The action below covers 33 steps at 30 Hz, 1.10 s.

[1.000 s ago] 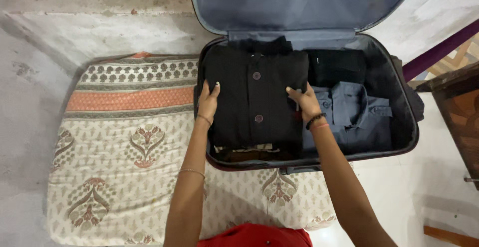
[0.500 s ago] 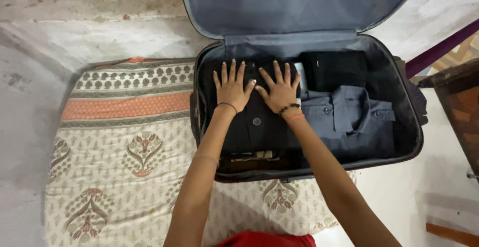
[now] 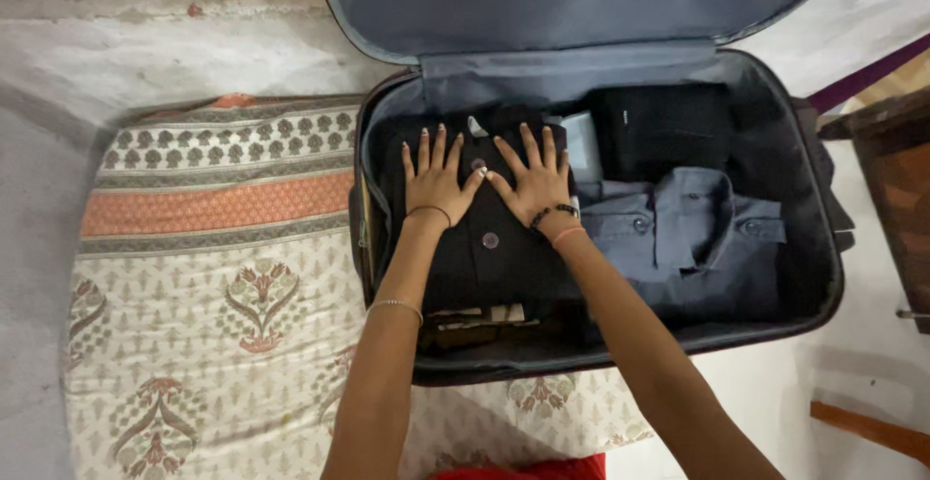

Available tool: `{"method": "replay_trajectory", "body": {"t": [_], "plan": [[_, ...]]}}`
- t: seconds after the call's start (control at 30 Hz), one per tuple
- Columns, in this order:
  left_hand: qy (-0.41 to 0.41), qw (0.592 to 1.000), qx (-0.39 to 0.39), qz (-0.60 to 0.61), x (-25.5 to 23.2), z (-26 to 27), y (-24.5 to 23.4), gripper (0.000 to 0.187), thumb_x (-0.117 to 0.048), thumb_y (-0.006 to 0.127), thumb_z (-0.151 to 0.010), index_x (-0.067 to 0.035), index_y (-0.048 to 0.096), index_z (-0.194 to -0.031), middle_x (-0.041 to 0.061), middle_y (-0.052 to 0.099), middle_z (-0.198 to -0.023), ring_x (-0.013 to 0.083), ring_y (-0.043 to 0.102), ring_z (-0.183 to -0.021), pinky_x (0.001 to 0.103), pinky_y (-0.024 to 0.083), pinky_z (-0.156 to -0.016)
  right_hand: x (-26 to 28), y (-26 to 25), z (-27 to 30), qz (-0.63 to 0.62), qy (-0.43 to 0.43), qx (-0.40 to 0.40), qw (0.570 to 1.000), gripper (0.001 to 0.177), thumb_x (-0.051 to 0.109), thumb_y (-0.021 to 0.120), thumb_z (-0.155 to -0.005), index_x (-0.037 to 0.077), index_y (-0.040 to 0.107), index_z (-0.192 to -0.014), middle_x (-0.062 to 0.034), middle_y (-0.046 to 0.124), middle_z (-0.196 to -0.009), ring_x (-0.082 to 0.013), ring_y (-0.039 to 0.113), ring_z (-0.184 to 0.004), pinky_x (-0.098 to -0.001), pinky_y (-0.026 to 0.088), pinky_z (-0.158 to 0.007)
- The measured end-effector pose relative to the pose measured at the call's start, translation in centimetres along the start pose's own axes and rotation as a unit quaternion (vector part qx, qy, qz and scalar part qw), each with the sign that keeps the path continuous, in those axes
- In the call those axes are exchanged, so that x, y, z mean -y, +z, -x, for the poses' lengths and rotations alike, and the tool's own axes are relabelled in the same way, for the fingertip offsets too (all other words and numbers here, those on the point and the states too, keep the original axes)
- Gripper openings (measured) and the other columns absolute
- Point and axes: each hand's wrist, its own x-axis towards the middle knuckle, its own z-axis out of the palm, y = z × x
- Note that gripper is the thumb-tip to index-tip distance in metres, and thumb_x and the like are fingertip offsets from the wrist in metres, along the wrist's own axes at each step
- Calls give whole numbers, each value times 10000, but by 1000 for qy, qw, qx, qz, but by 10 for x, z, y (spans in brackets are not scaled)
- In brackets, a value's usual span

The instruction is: The person folds a black shirt and places it along with another shirt into a red suitcase, then zips the suitcase shut.

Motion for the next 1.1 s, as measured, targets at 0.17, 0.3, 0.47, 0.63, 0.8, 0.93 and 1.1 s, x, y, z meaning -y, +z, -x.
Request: {"method": "replay_trajectory", "body": {"t": [0.17,0.3,0.47,0.63,0.8,0.93,1.1], "plan": [[14,999,-38,-3,2,7,9,756,-634,433,-975,-196,367,-1589,82,211,-1697,308,100,-1573,585,3,-1243,2,5,7,7,-4,-13,1000,688,653,480,-968,337,423,-1577,-130,243,-1687,-469,153,-1541,-720,193,-1163],[7,999,-40,6,7,-2,20,754,-630,436,-971,-196,373,-1584,86,205,-1701,306,100,-1570,590,1,-1237,0,19,0,12,3,-10,1000,681,648,476,-976,341,424,-1581,-119,236,-1694,-460,150,-1549,-724,194,-1161],[15,999,-38,15,9,-7,21,757,-635,424,-989,-192,370,-1601,84,192,-1710,328,87,-1583,605,-14,-1246,-6,26,-4,3,9,-8,1000,678,657,478,-973,365,418,-1581,-114,228,-1699,-455,142,-1547,-724,189,-1164],[21,1000,18,6,10,-5,15,787,-646,402,-1005,-188,268,-1631,93,86,-1723,342,18,-1587,618,-37,-1239,-8,16,-2,2,4,23,1000,715,682,469,-972,367,370,-1606,-99,158,-1712,-452,94,-1555,-730,151,-1175],[78,996,39,7,11,42,-10,921,-723,415,-1000,-151,129,-1662,157,-29,-1726,377,-51,-1591,623,-36,-1238,-8,-26,25,-37,-31,86,995,773,714,474,-955,360,320,-1624,-134,46,-1723,-443,38,-1565,-722,113,-1188],[158,975,148,-43,5,116,-43,1139,-763,601,-843,-185,42,-1649,149,-48,-1718,378,-74,-1577,645,-23,-1220,1,-50,86,-44,-170,88,980,868,719,592,-884,327,324,-1611,-153,58,-1726,-414,76,-1583,-702,134,-1198],[139,959,200,-143,-3,152,-58,1299,-552,852,-732,-263,-20,-1650,103,-84,-1728,360,-59,-1585,635,18,-1261,2,-57,133,-9,-220,161,962,1043,555,801,-714,306,287,-1586,-147,81,-1693,-406,119,-1556,-633,195,-1205]]}}
